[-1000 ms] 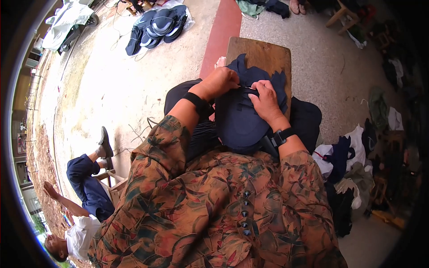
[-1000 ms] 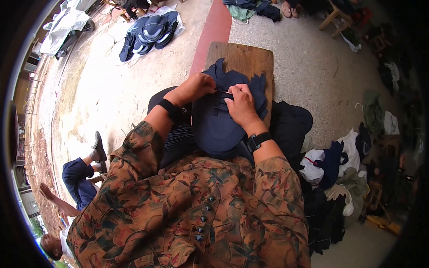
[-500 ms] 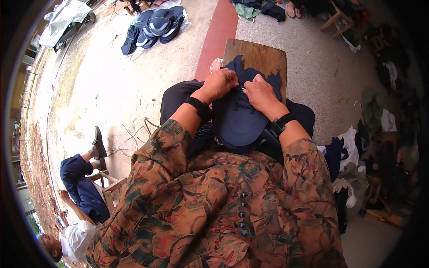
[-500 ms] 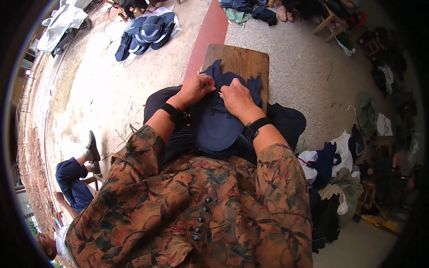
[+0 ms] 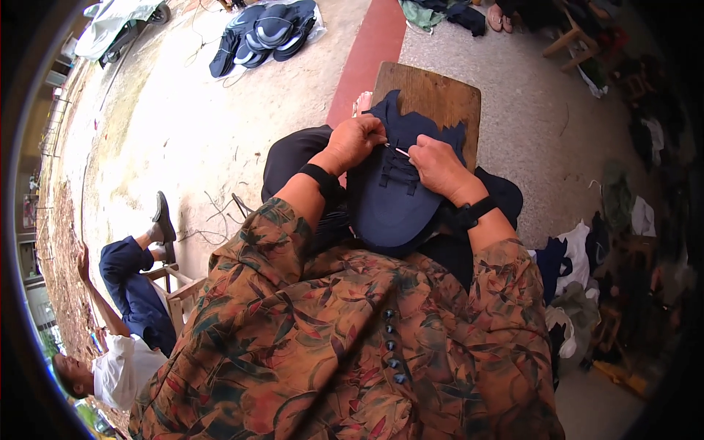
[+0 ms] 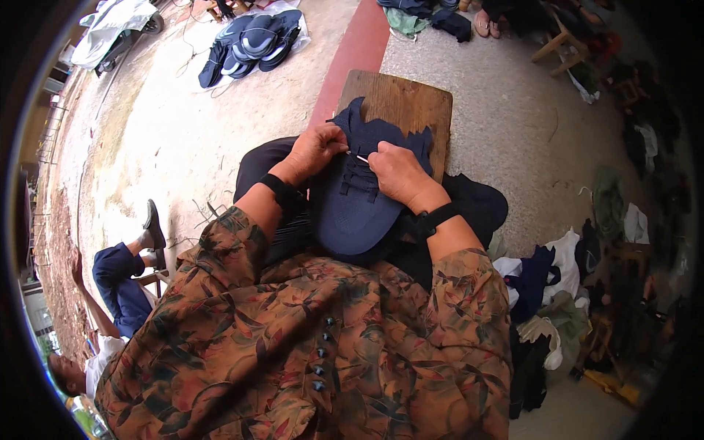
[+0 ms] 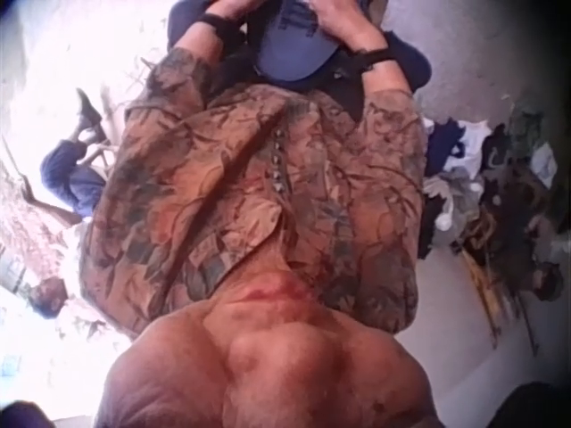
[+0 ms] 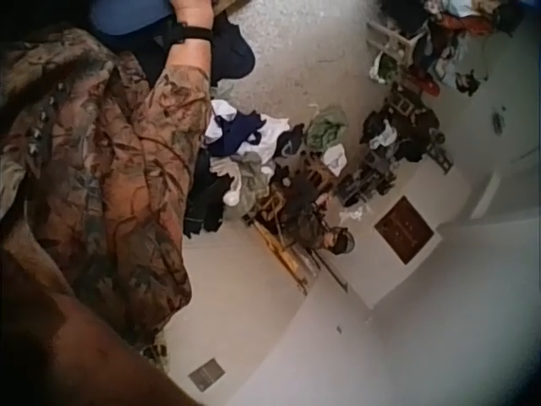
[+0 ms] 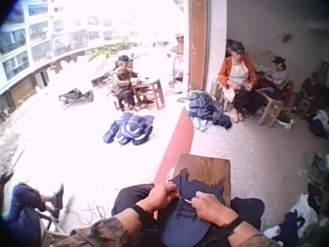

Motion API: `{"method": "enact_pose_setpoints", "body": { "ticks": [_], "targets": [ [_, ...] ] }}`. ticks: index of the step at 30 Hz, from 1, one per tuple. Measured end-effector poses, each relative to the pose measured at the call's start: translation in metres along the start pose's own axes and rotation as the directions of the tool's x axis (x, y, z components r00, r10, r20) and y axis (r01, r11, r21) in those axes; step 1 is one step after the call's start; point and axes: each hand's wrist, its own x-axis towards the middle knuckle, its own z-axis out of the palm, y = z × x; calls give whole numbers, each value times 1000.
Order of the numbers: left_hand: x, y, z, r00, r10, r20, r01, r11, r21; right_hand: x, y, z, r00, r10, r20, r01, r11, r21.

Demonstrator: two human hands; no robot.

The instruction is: Hand-stitching or lacing a blue shoe upper component using a needle and thread.

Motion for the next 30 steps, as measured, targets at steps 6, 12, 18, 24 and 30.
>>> {"method": "enact_pose_setpoints", "body": {
  "ticks": [6,12,18,24,30],
  "targets": [
    [3,-6,4,1000,19,20,-19,1000,-8,-9,8,-9,995,-94,21,93,994,57],
    [-1,-8,4,1000,-19,-2,19,996,-87,-58,20,-29,1000,17,-24,-9,959,284],
    [-2,-7,6,1000,-8,4,9,982,-190,-54,8,-20,821,516,-242,-257,714,651],
    [-12,1,-3,956,279,92,-286,955,75,-17,-2,19,811,517,-273,-196,680,707],
    [-14,16,-11,934,295,202,-337,915,223,-16,-4,48,748,461,-477,-196,840,505]
  ]
}}
